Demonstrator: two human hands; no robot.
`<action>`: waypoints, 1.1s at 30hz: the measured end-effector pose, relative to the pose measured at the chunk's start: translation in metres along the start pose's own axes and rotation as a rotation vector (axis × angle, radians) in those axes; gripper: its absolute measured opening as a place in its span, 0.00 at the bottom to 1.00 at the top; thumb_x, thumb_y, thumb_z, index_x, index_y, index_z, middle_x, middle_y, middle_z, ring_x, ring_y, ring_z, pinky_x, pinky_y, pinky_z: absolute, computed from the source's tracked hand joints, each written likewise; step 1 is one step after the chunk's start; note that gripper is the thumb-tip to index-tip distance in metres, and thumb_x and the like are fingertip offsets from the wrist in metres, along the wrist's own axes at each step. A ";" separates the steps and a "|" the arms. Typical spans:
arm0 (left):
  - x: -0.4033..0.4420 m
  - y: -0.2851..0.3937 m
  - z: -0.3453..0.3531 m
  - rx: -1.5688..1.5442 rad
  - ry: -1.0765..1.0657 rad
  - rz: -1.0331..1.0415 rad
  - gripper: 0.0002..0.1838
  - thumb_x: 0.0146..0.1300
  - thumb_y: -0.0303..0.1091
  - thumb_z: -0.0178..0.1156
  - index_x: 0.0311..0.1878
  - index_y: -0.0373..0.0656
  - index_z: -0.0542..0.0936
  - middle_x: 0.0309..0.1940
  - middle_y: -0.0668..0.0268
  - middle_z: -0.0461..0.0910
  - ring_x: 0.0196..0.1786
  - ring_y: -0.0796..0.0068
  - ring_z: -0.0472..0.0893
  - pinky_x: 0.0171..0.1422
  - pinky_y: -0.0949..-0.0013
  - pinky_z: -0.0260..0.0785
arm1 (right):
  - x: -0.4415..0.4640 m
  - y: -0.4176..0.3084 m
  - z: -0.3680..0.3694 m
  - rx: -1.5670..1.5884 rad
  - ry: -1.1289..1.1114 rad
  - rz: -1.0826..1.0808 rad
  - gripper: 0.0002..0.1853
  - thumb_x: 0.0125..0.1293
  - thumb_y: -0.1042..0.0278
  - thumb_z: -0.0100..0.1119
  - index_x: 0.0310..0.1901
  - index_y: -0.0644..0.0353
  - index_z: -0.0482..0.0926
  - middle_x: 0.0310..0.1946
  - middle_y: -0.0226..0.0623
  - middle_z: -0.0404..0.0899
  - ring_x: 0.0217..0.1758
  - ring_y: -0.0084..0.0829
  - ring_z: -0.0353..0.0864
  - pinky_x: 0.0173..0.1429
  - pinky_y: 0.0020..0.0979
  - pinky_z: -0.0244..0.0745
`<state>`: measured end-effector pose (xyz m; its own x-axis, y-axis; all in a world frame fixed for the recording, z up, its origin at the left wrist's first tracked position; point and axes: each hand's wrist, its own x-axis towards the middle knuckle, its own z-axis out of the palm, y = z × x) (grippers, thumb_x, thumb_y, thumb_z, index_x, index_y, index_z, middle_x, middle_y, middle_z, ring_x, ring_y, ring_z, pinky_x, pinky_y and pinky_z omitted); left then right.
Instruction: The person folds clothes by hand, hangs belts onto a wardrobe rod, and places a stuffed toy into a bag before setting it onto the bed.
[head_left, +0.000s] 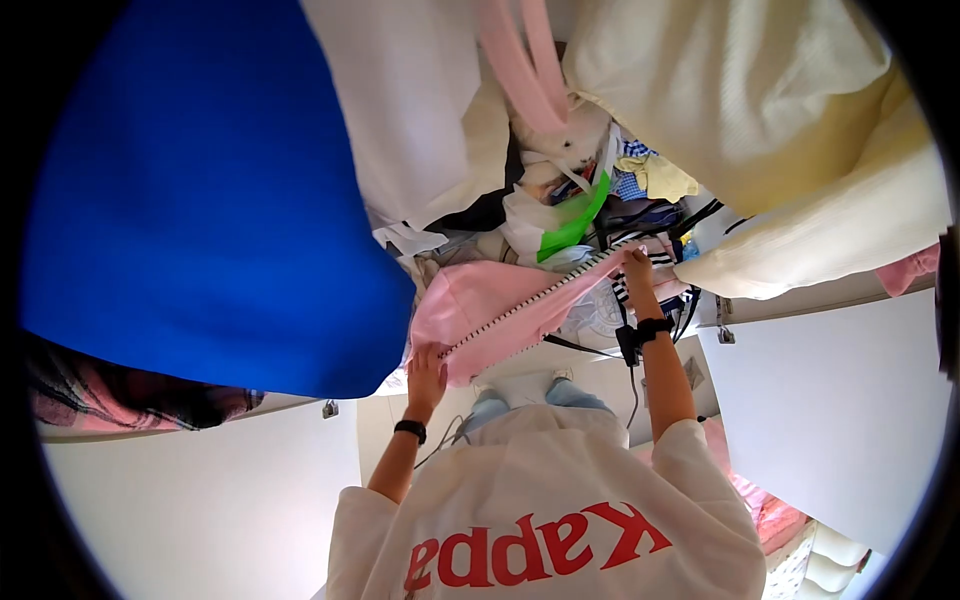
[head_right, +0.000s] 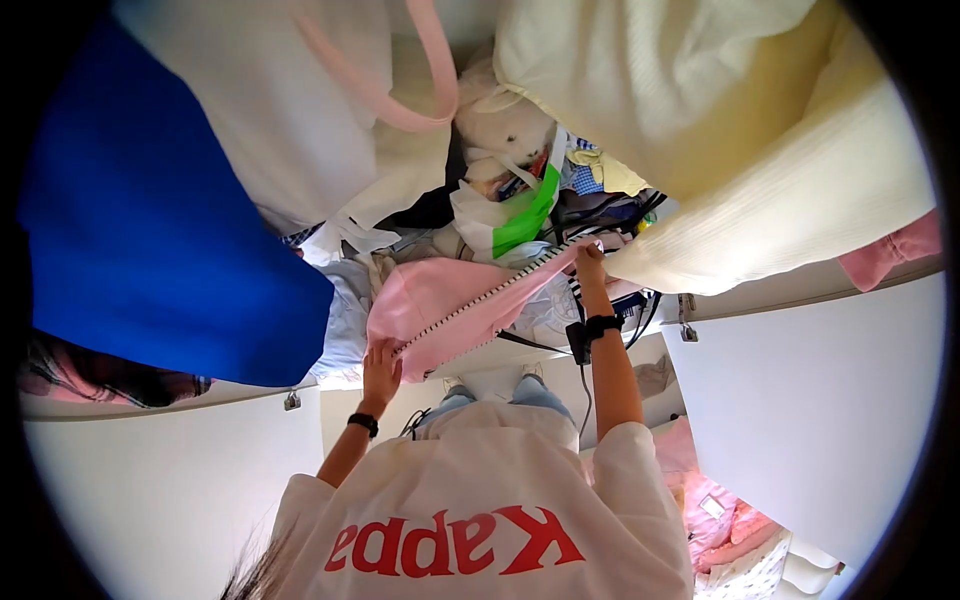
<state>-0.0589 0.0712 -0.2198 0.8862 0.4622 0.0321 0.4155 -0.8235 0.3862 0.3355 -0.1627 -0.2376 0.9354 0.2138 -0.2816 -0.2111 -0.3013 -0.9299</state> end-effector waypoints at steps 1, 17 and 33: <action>-0.004 0.010 0.001 0.027 0.035 0.004 0.25 0.51 0.30 0.55 0.55 0.42 0.64 0.54 0.57 0.64 0.55 0.55 0.64 0.57 0.55 0.57 | 0.008 0.010 0.003 -0.071 -0.002 -0.069 0.10 0.59 0.67 0.46 0.27 0.64 0.71 0.19 0.34 0.70 0.20 0.23 0.67 0.22 0.26 0.63; 0.047 0.115 0.059 -0.079 0.061 -0.019 0.29 0.50 0.31 0.54 0.56 0.33 0.62 0.59 0.52 0.58 0.64 0.54 0.54 0.66 0.56 0.46 | -0.095 -0.029 0.060 -0.633 -0.265 -0.970 0.07 0.47 0.72 0.54 0.30 0.62 0.71 0.29 0.46 0.74 0.32 0.46 0.73 0.34 0.40 0.67; -0.054 0.000 0.050 -0.169 0.298 -0.497 0.19 0.48 0.29 0.57 0.46 0.40 0.70 0.43 0.55 0.71 0.48 0.53 0.69 0.53 0.57 0.61 | -0.073 0.018 0.053 -0.576 -0.217 -0.687 0.16 0.48 0.68 0.56 0.40 0.62 0.71 0.40 0.47 0.72 0.43 0.48 0.71 0.45 0.41 0.67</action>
<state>-0.0966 0.0292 -0.2674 0.4885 0.8706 0.0580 0.7053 -0.4331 0.5613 0.2481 -0.1341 -0.2460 0.7169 0.6689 0.1965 0.5991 -0.4471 -0.6642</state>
